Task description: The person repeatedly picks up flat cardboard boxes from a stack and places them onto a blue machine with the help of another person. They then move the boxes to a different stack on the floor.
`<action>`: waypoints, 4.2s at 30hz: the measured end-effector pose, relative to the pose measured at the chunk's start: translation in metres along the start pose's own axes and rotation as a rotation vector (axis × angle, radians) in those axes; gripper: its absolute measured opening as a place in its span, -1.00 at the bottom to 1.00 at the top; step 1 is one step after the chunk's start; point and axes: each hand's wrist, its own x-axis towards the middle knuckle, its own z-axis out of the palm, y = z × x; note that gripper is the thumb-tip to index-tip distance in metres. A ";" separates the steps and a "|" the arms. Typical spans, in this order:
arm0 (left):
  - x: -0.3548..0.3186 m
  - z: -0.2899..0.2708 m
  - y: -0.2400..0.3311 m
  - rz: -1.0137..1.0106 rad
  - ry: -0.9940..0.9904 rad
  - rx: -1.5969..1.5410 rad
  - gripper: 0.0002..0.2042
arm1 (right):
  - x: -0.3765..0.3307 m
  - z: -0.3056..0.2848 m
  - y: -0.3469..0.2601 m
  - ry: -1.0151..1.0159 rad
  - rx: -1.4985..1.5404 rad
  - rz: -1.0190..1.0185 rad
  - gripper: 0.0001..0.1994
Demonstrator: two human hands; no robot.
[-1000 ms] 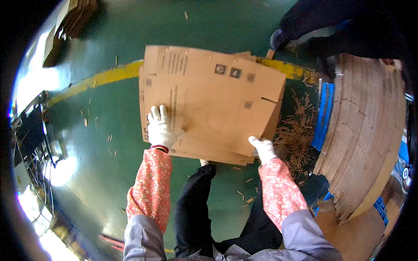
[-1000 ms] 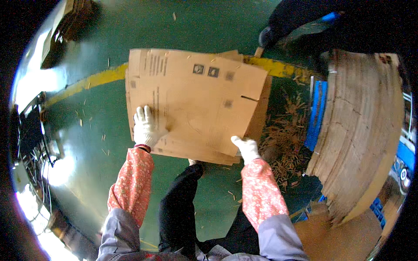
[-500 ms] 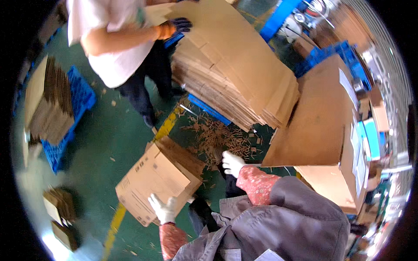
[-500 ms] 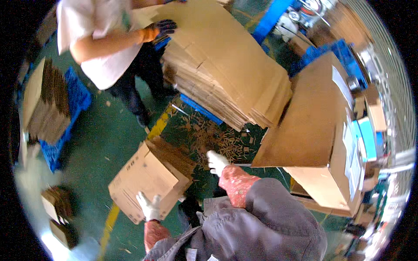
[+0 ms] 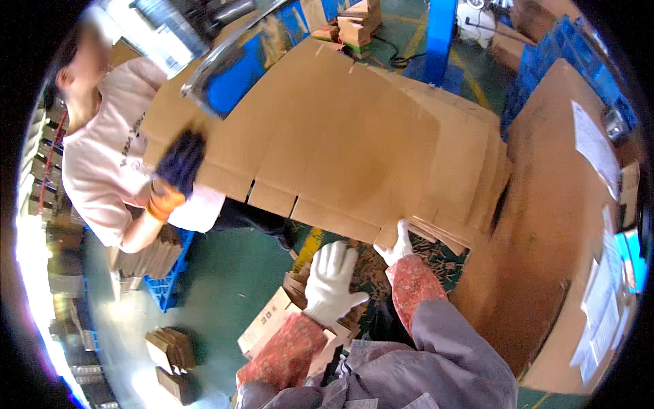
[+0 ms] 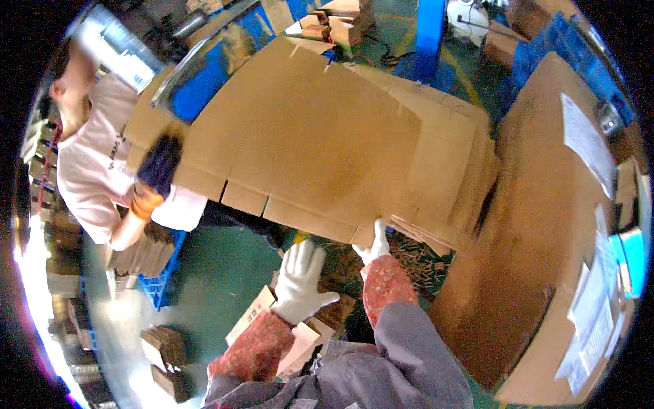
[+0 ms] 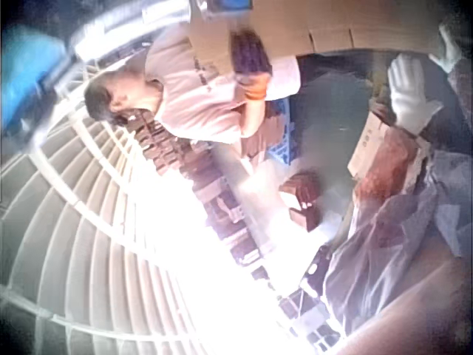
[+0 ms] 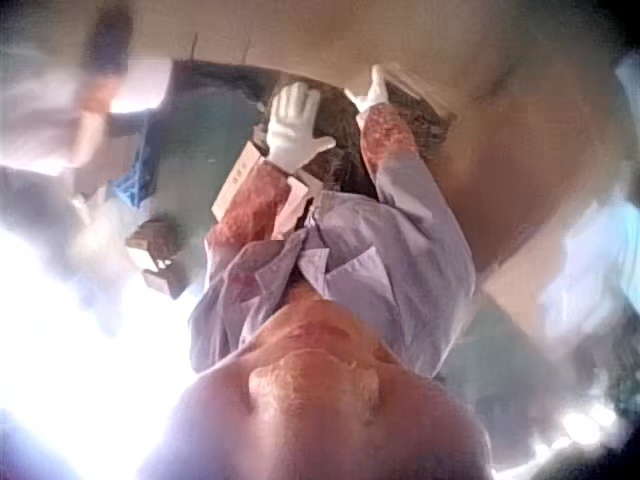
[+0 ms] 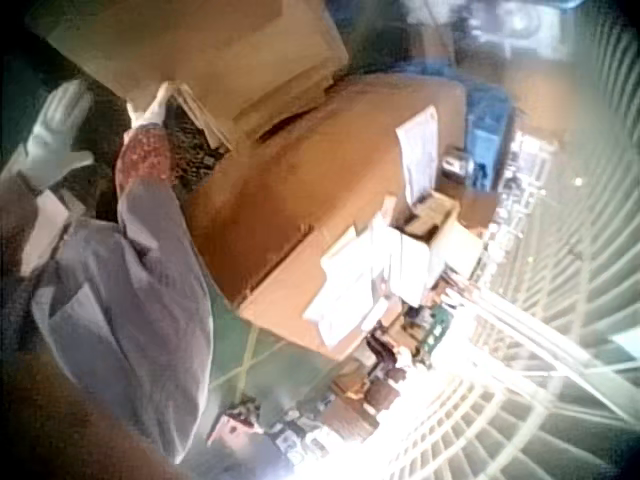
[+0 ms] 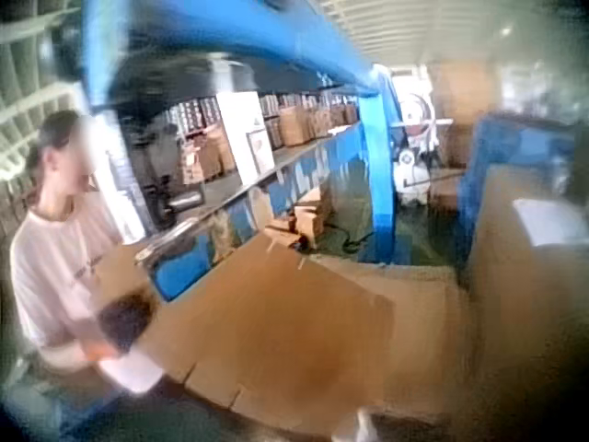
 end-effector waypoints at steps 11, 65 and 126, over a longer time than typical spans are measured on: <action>0.105 0.027 -0.003 0.043 -0.010 0.126 -0.35 | -0.101 0.089 -0.027 -0.173 -0.875 -0.211 -0.69; -0.059 -0.168 0.035 -0.451 1.043 -1.324 -0.42 | -0.166 0.642 -0.332 0.115 -2.059 -1.491 -0.07; -0.171 -0.129 -0.047 -0.640 1.187 -0.912 -0.56 | -0.149 0.448 -0.117 -0.823 -0.939 -0.594 0.07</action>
